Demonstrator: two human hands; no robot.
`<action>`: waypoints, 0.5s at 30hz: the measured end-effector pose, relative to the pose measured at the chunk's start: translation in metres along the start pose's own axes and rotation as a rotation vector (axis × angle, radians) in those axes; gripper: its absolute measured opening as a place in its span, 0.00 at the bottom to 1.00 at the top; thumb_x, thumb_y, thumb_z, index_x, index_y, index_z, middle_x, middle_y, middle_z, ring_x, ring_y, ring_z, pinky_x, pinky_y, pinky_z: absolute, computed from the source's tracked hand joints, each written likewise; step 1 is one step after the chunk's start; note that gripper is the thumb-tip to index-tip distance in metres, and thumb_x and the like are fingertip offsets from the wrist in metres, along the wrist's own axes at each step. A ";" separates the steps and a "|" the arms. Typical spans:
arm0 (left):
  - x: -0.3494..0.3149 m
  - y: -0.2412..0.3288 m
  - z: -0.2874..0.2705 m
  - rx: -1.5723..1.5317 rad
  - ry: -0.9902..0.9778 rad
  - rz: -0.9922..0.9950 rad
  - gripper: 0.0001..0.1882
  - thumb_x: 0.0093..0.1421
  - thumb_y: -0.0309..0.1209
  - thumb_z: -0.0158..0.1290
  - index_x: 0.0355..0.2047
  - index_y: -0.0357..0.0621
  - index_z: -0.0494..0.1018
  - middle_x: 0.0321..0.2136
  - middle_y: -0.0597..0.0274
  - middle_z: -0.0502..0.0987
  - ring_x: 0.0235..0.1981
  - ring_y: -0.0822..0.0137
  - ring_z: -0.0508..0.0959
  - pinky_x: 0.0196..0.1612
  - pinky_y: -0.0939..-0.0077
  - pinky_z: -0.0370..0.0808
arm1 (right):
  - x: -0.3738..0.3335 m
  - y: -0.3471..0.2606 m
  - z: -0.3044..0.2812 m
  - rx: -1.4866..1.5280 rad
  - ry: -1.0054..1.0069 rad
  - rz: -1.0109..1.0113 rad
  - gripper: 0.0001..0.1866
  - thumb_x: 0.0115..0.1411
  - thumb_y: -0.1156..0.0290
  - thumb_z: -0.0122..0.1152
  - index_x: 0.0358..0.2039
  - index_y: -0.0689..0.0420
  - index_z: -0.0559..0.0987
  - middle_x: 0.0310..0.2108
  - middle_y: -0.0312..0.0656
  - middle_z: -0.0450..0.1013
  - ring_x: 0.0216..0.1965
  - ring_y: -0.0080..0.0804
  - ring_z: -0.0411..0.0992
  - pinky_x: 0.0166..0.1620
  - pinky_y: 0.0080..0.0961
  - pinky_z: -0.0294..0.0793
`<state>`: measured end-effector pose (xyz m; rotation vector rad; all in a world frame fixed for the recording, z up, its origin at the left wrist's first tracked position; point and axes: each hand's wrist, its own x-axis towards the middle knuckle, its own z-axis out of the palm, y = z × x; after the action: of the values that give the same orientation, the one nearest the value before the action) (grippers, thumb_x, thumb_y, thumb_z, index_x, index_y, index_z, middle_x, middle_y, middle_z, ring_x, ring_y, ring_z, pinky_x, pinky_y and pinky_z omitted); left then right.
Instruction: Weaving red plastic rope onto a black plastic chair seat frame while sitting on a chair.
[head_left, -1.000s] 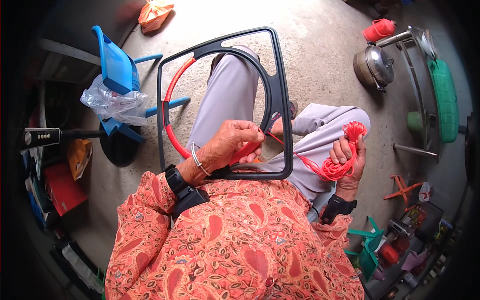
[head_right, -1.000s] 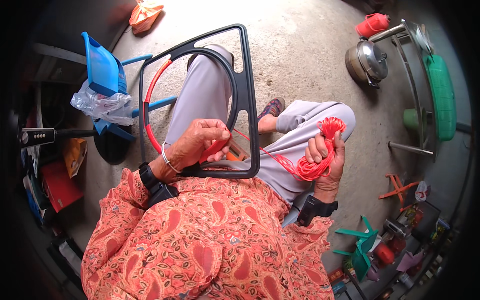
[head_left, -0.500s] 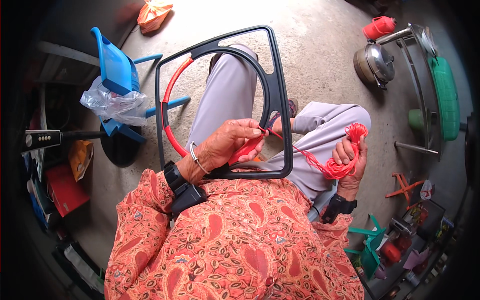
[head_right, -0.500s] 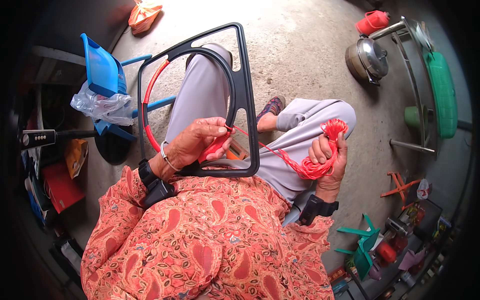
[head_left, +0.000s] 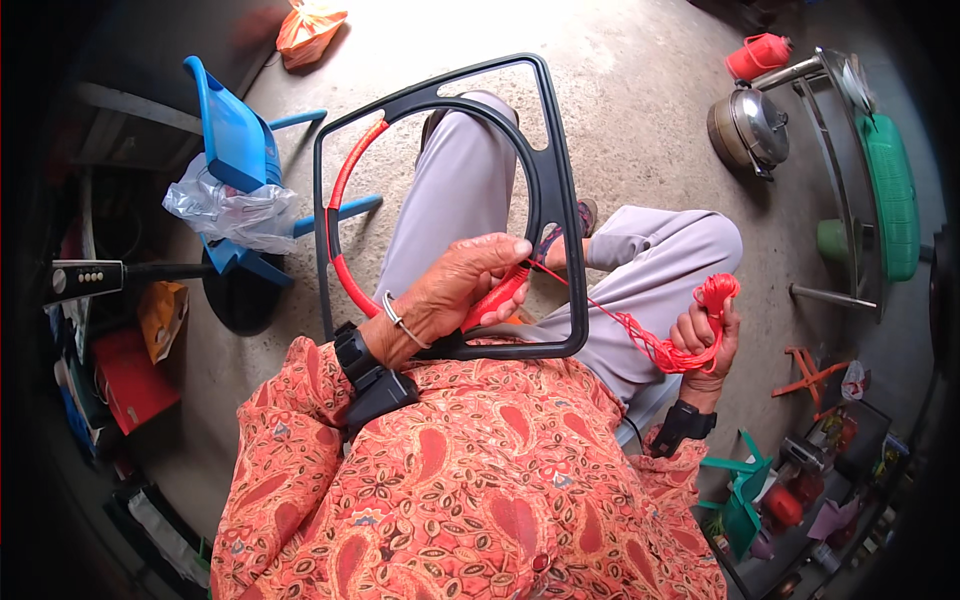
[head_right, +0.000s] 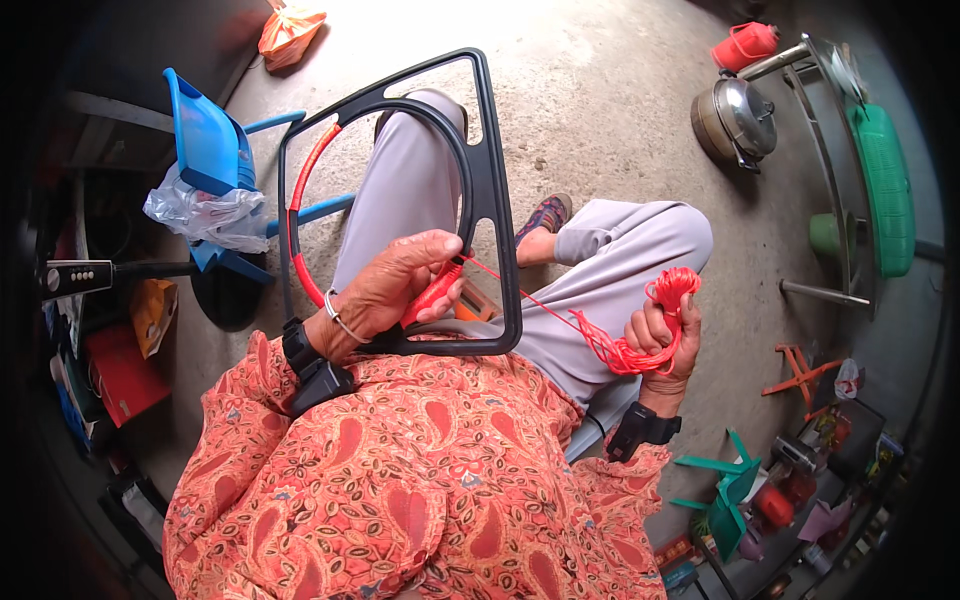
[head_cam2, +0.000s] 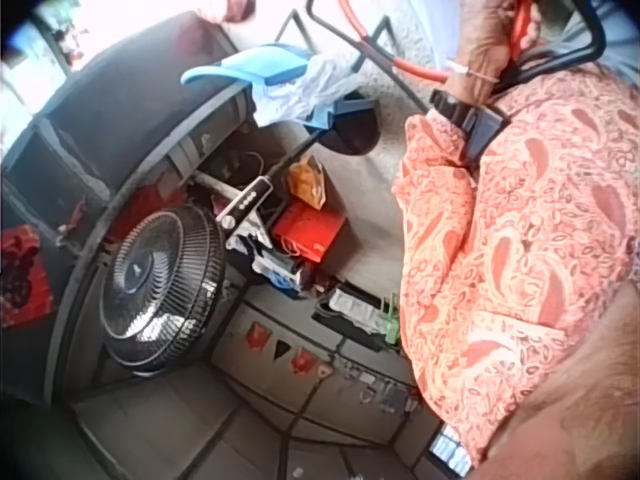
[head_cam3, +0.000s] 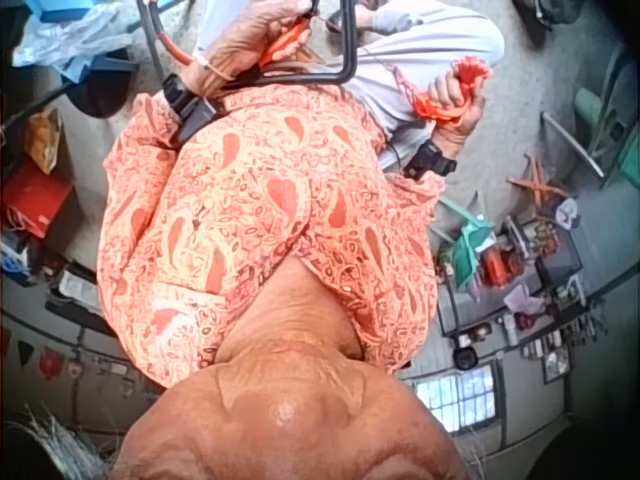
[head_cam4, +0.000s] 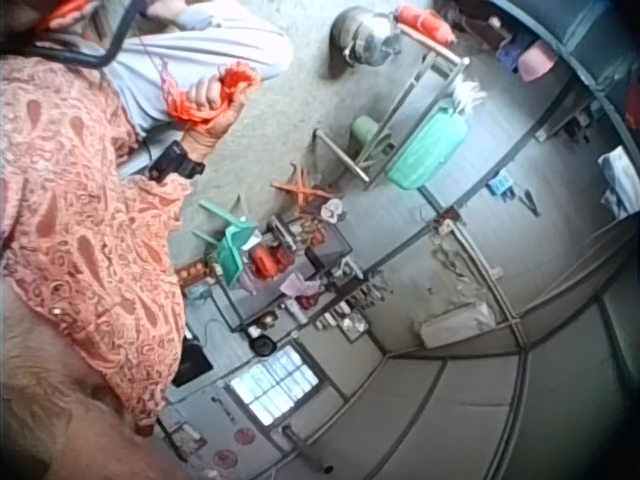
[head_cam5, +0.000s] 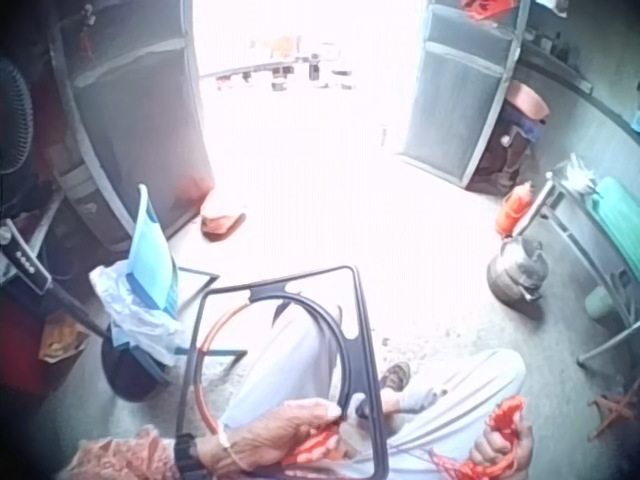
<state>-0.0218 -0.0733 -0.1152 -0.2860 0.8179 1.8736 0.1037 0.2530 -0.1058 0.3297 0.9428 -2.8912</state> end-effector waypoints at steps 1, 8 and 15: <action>0.000 0.000 0.000 0.000 -0.001 0.001 0.14 0.62 0.38 0.52 0.37 0.39 0.68 0.21 0.52 0.75 0.13 0.64 0.73 0.11 0.78 0.66 | 0.000 0.000 0.000 0.003 0.029 -0.001 0.26 0.69 0.52 0.39 0.43 0.66 0.74 0.10 0.27 0.52 0.11 0.16 0.50 0.17 0.18 0.55; -0.002 -0.004 -0.004 0.015 0.041 0.013 0.08 0.59 0.30 0.52 0.33 0.38 0.68 0.21 0.50 0.75 0.13 0.64 0.74 0.11 0.78 0.66 | 0.000 -0.005 -0.005 0.084 0.108 -0.061 0.24 0.69 0.53 0.40 0.38 0.64 0.73 0.11 0.27 0.52 0.11 0.17 0.50 0.17 0.18 0.55; -0.002 0.001 0.007 0.095 0.037 -0.043 0.07 0.59 0.28 0.53 0.32 0.36 0.70 0.20 0.53 0.75 0.13 0.69 0.73 0.13 0.79 0.67 | -0.008 -0.009 -0.004 0.033 0.124 -0.081 0.24 0.70 0.53 0.39 0.41 0.64 0.73 0.11 0.28 0.52 0.11 0.17 0.49 0.16 0.19 0.53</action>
<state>-0.0208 -0.0704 -0.1090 -0.2775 0.9167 1.7877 0.1107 0.2623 -0.1021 0.4903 0.9477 -2.9927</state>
